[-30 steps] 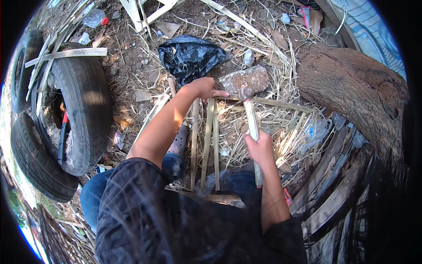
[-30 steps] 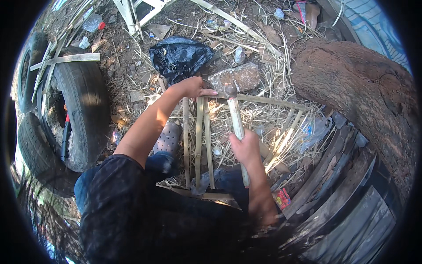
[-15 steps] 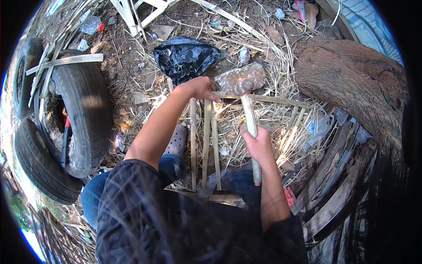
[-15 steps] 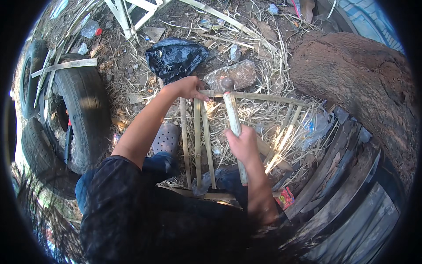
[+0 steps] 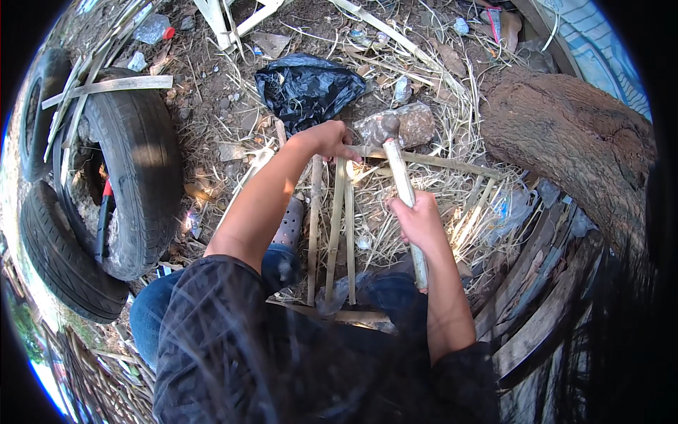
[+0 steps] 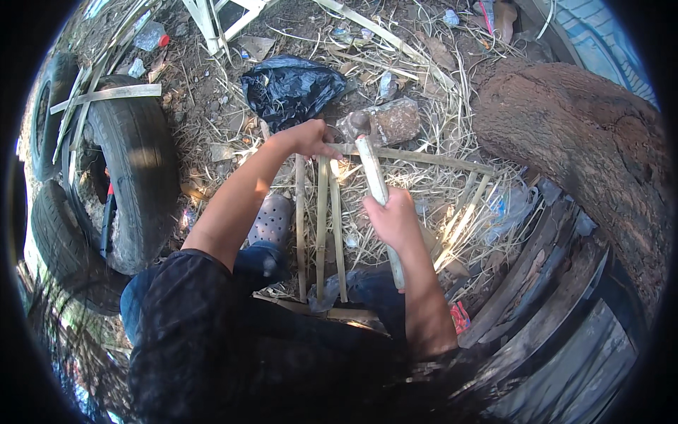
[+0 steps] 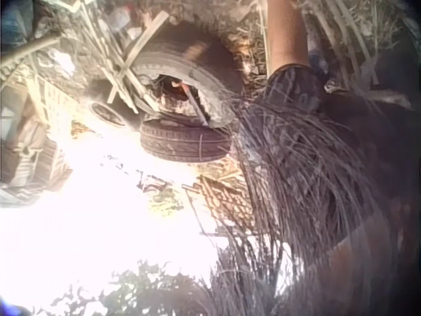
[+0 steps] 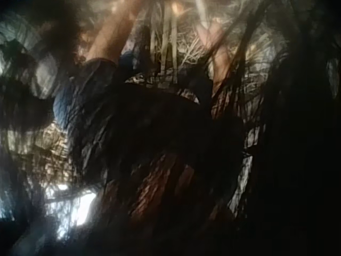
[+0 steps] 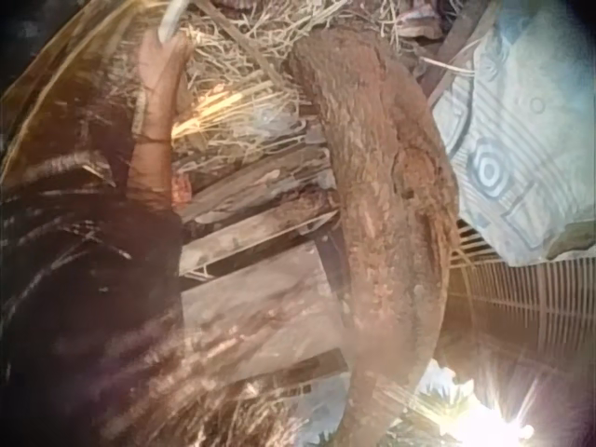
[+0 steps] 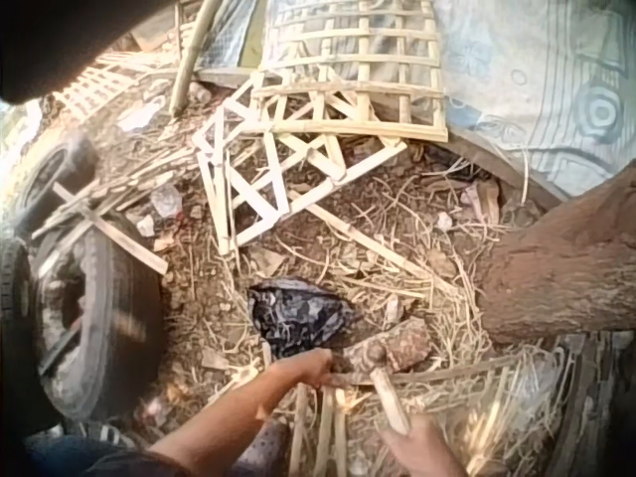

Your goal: The person assembles a small bamboo structure by hammering nails through cross-members into upright bamboo slats, then uses a large blade to split a new length of bamboo.

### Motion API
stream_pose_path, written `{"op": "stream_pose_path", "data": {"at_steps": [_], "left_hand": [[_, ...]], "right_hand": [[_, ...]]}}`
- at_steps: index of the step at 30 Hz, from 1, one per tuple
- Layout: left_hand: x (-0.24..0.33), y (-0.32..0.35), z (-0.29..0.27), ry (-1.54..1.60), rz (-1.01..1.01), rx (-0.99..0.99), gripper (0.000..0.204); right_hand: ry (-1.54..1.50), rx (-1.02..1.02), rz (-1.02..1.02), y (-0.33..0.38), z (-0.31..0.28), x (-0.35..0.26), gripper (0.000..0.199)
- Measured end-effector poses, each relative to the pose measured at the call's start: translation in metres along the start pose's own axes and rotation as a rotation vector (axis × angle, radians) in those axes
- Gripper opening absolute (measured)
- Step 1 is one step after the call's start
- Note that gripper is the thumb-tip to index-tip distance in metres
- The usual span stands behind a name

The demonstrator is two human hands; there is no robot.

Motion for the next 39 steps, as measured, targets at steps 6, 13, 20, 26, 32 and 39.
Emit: {"op": "stream_pose_path", "data": {"at_steps": [6, 13, 20, 26, 32, 39], "left_hand": [[-0.007, -0.006, 0.0, 0.0, 0.025, 0.033, 0.052], [-0.001, -0.003, 0.002, 0.052, -0.001, 0.009, 0.052], [-0.002, -0.004, 0.001, 0.003, -0.021, 0.004, 0.051], [-0.002, -0.004, -0.005, -0.058, 0.07, 0.081, 0.049], [-0.007, -0.006, 0.003, -0.025, -0.024, 0.016, 0.05], [-0.003, -0.002, 0.0, -0.027, -0.057, 0.013, 0.049]], "right_hand": [[0.12, -0.012, 0.068, -0.007, 0.0, 0.004, 0.022], [-0.115, 0.043, -0.068, 0.008, 0.008, 0.008, 0.023], [-0.228, 0.097, -0.089, 0.011, 0.013, 0.019, 0.023], [0.033, 0.104, -0.191, 0.018, 0.015, -0.015, 0.022], [0.081, 0.149, -0.074, 0.01, 0.012, 0.008, 0.024], [-0.024, 0.097, -0.084, 0.009, 0.009, 0.002, 0.024]]}}
Point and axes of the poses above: each hand's wrist, its own y-axis away from the middle knuckle, its own z-axis out of the palm, x = y × z, the point moved 9 cm from there along -y, towards the middle knuckle, and after that the axes turned 11 degrees about -x, right-handed, at the moved point
